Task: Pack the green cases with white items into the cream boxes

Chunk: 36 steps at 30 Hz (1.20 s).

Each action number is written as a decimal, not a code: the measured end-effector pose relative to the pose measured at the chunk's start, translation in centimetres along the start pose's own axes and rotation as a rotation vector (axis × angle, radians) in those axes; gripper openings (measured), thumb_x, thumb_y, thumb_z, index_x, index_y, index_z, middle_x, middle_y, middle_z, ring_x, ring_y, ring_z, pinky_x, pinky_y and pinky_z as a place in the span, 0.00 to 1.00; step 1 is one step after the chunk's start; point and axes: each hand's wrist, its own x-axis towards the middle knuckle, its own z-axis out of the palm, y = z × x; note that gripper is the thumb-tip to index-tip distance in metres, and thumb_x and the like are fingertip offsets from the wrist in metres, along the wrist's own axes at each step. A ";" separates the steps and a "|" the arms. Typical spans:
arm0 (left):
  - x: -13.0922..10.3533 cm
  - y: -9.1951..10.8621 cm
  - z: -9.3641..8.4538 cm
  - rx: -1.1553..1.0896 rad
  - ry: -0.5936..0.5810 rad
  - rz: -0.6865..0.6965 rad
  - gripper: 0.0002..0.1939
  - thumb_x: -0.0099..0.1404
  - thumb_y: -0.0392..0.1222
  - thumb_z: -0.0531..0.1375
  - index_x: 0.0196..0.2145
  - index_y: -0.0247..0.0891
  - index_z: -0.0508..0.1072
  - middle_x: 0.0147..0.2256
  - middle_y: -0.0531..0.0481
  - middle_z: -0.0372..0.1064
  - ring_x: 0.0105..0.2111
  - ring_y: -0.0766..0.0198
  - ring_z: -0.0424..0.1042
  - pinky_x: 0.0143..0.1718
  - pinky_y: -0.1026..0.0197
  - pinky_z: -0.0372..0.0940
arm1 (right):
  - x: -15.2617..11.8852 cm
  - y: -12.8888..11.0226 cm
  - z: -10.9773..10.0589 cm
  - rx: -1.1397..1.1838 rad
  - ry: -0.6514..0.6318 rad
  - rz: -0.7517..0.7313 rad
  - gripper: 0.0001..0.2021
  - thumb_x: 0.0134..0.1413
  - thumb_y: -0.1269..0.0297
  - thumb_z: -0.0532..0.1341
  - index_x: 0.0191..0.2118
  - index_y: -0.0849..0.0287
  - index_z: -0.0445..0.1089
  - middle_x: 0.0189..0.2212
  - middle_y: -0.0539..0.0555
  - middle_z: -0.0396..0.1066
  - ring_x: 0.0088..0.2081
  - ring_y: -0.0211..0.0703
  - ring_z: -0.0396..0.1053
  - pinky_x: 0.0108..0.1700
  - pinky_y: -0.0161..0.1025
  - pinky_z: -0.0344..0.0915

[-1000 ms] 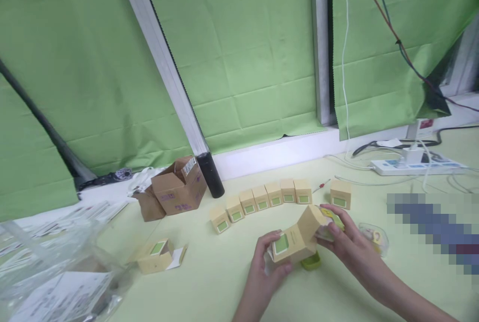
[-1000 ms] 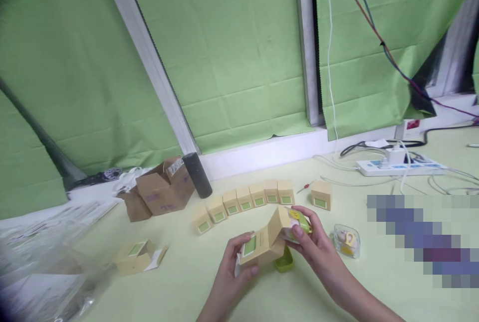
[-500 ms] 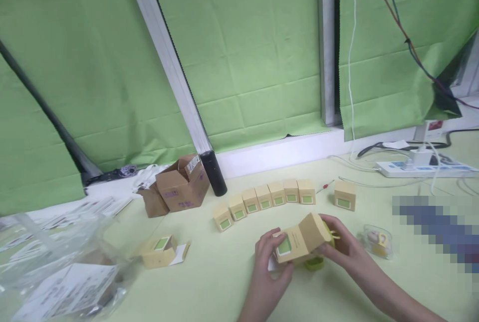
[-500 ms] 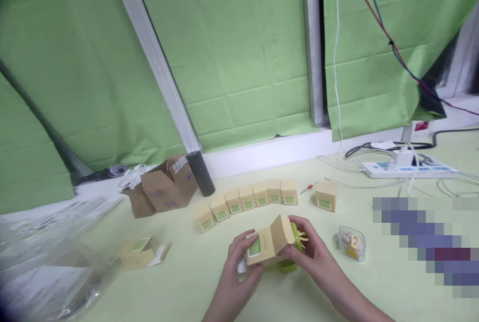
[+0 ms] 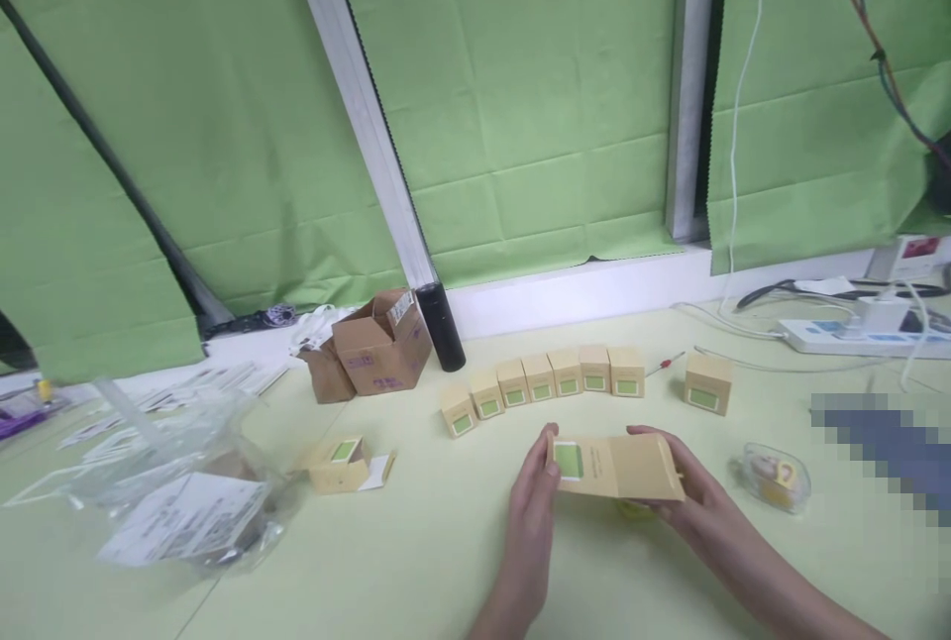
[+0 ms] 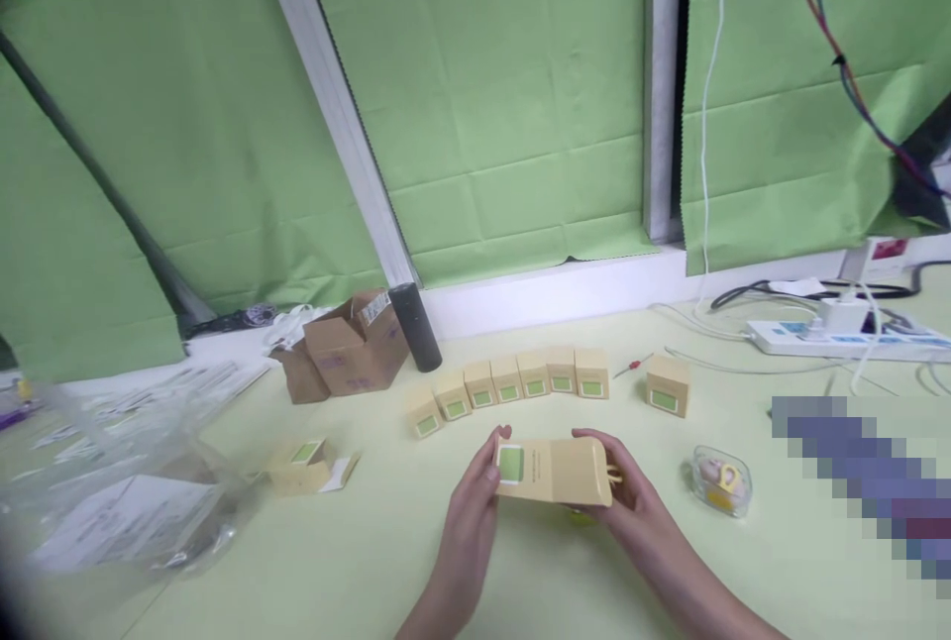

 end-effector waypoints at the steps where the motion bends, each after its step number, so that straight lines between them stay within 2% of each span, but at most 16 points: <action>1: -0.1 0.3 0.2 -0.069 -0.038 -0.037 0.23 0.62 0.47 0.56 0.54 0.43 0.61 0.60 0.46 0.54 0.62 0.55 0.47 0.60 0.54 0.46 | 0.0 0.2 0.0 0.016 -0.004 0.001 0.23 0.41 0.56 0.63 0.48 0.46 0.62 0.41 0.51 0.69 0.43 0.52 0.67 0.41 0.43 0.68; 5: -0.5 1.1 0.7 -0.406 -0.140 -0.162 0.17 0.62 0.41 0.55 0.49 0.47 0.57 0.47 0.49 0.67 0.51 0.56 0.65 0.53 0.48 0.56 | 0.4 0.7 -0.3 -0.036 0.018 -0.013 0.25 0.39 0.56 0.64 0.48 0.45 0.63 0.42 0.51 0.70 0.43 0.53 0.66 0.39 0.43 0.67; 9: -0.6 1.4 0.8 -0.511 -0.157 -0.210 0.10 0.64 0.42 0.53 0.40 0.48 0.54 0.42 0.53 0.68 0.46 0.60 0.68 0.49 0.49 0.60 | 0.8 0.9 -1.0 -0.096 0.059 -0.034 0.26 0.39 0.55 0.64 0.48 0.47 0.64 0.47 0.52 0.69 0.46 0.55 0.65 0.41 0.42 0.65; 13: -0.4 0.5 0.8 -0.487 -0.198 -0.231 0.15 0.61 0.46 0.58 0.42 0.50 0.55 0.45 0.53 0.64 0.47 0.60 0.66 0.48 0.53 0.59 | 0.8 0.6 -1.2 -0.156 0.074 -0.080 0.25 0.38 0.54 0.65 0.46 0.47 0.66 0.47 0.52 0.69 0.44 0.54 0.67 0.40 0.41 0.66; 16: 0.1 -0.9 0.7 -0.458 -0.137 -0.230 0.25 0.55 0.50 0.61 0.48 0.49 0.58 0.46 0.50 0.62 0.48 0.57 0.64 0.45 0.56 0.61 | 0.6 0.2 -1.0 -0.209 0.073 -0.118 0.24 0.39 0.53 0.63 0.46 0.48 0.66 0.47 0.52 0.69 0.45 0.54 0.67 0.38 0.40 0.67; 19: 0.6 -1.9 0.5 -0.394 -0.080 -0.220 0.30 0.49 0.53 0.63 0.48 0.47 0.61 0.44 0.48 0.63 0.45 0.54 0.65 0.39 0.59 0.62 | 0.4 0.0 -0.9 -0.225 0.044 -0.156 0.22 0.41 0.55 0.62 0.47 0.48 0.65 0.48 0.53 0.67 0.48 0.55 0.65 0.38 0.40 0.67; 24: 0.5 -1.4 0.4 -0.339 -0.031 -0.215 0.25 0.54 0.49 0.57 0.51 0.45 0.62 0.51 0.46 0.62 0.49 0.52 0.63 0.39 0.59 0.61 | 0.1 0.2 -0.6 -0.256 0.015 -0.242 0.21 0.37 0.59 0.64 0.43 0.49 0.66 0.45 0.53 0.68 0.44 0.53 0.67 0.36 0.38 0.67; 28: 0.2 -1.5 0.5 -0.325 -0.074 -0.254 0.31 0.54 0.54 0.58 0.54 0.42 0.58 0.50 0.42 0.63 0.49 0.49 0.64 0.40 0.56 0.63 | 0.0 0.4 -0.5 -0.260 0.077 -0.241 0.22 0.40 0.58 0.63 0.46 0.48 0.63 0.43 0.53 0.69 0.41 0.50 0.69 0.35 0.38 0.68; 32: -0.5 -1.2 0.8 -0.071 -0.129 -0.192 0.36 0.58 0.54 0.59 0.59 0.43 0.51 0.59 0.41 0.51 0.57 0.52 0.56 0.51 0.56 0.58 | 0.2 0.4 -0.8 -0.300 0.157 -0.247 0.21 0.45 0.58 0.60 0.48 0.49 0.61 0.41 0.53 0.70 0.39 0.49 0.70 0.37 0.39 0.68; 34: -0.8 -0.6 1.0 -0.018 -0.118 -0.185 0.36 0.61 0.54 0.56 0.61 0.43 0.46 0.61 0.41 0.48 0.59 0.53 0.53 0.54 0.57 0.56 | 0.2 0.3 -0.7 -0.291 0.132 -0.238 0.21 0.46 0.57 0.60 0.48 0.50 0.61 0.42 0.54 0.69 0.39 0.49 0.70 0.36 0.39 0.68; 36: -0.9 0.0 1.2 -0.046 -0.085 -0.223 0.37 0.62 0.55 0.55 0.63 0.44 0.43 0.61 0.41 0.49 0.58 0.53 0.54 0.54 0.57 0.57 | 0.0 0.2 -0.5 -0.267 0.065 -0.237 0.20 0.46 0.55 0.60 0.47 0.50 0.61 0.44 0.54 0.68 0.42 0.49 0.69 0.37 0.38 0.68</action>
